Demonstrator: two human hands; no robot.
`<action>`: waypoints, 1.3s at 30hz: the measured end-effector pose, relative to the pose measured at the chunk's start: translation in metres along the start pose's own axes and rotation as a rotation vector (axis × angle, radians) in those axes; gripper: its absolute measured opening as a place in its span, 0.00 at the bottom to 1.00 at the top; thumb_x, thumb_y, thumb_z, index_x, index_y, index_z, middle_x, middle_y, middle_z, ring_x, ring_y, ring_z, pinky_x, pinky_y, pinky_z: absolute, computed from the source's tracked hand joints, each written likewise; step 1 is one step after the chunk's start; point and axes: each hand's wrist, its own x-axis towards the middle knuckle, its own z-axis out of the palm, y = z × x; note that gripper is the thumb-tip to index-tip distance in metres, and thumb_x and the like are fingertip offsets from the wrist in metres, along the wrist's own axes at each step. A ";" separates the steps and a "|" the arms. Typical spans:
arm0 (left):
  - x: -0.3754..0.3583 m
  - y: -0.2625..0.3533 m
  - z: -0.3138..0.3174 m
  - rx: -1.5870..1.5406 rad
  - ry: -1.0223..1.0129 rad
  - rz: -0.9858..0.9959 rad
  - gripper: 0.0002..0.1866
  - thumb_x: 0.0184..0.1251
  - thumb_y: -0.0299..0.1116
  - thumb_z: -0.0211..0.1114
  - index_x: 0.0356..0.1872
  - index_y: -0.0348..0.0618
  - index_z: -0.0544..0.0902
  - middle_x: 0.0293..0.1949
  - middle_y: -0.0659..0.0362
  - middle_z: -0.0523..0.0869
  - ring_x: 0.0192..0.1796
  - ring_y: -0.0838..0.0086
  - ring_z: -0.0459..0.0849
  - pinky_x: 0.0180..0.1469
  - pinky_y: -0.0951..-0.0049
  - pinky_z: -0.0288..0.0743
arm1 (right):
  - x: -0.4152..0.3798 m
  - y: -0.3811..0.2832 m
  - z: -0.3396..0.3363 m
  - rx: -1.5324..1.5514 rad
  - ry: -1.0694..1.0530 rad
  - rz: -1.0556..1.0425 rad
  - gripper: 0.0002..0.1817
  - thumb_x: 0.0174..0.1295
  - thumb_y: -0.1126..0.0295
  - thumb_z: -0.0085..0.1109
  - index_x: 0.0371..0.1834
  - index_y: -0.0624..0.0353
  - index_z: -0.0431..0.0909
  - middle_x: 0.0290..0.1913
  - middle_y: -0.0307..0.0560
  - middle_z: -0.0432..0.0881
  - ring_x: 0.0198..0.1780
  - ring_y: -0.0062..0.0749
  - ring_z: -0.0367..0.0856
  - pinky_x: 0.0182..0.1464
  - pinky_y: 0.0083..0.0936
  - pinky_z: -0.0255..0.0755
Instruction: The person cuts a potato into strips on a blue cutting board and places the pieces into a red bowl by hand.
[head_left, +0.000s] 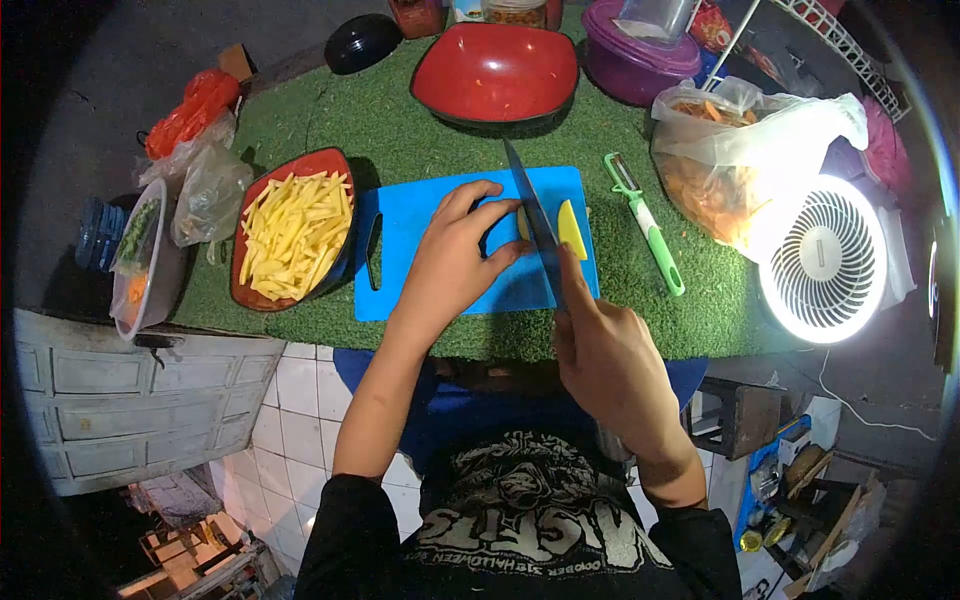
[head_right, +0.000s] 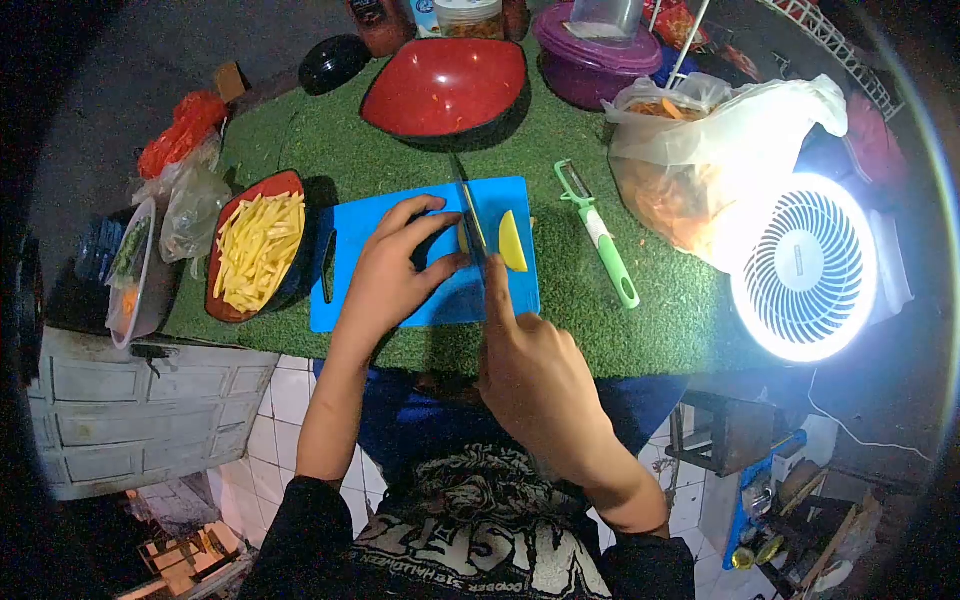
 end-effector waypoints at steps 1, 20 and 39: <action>0.000 0.002 -0.001 0.000 0.000 0.004 0.21 0.58 0.35 0.77 0.54 0.43 0.88 0.64 0.48 0.80 0.66 0.51 0.78 0.68 0.58 0.72 | -0.007 -0.003 -0.004 0.036 0.009 0.027 0.38 0.65 0.79 0.55 0.79 0.67 0.55 0.25 0.62 0.80 0.29 0.63 0.82 0.35 0.53 0.72; -0.022 0.025 -0.056 0.274 0.101 0.334 0.10 0.64 0.27 0.72 0.45 0.39 0.85 0.41 0.53 0.88 0.43 0.58 0.88 0.46 0.63 0.80 | -0.045 -0.014 -0.036 0.046 0.036 -0.023 0.39 0.64 0.77 0.61 0.80 0.53 0.61 0.28 0.60 0.78 0.28 0.58 0.80 0.35 0.47 0.73; -0.073 -0.026 -0.166 0.821 0.237 0.170 0.29 0.57 0.23 0.67 0.64 0.49 0.81 0.69 0.56 0.79 0.69 0.59 0.77 0.68 0.54 0.67 | 0.067 -0.098 0.038 -0.236 -0.011 -0.657 0.29 0.66 0.71 0.56 0.73 0.57 0.69 0.43 0.57 0.73 0.36 0.48 0.82 0.37 0.40 0.79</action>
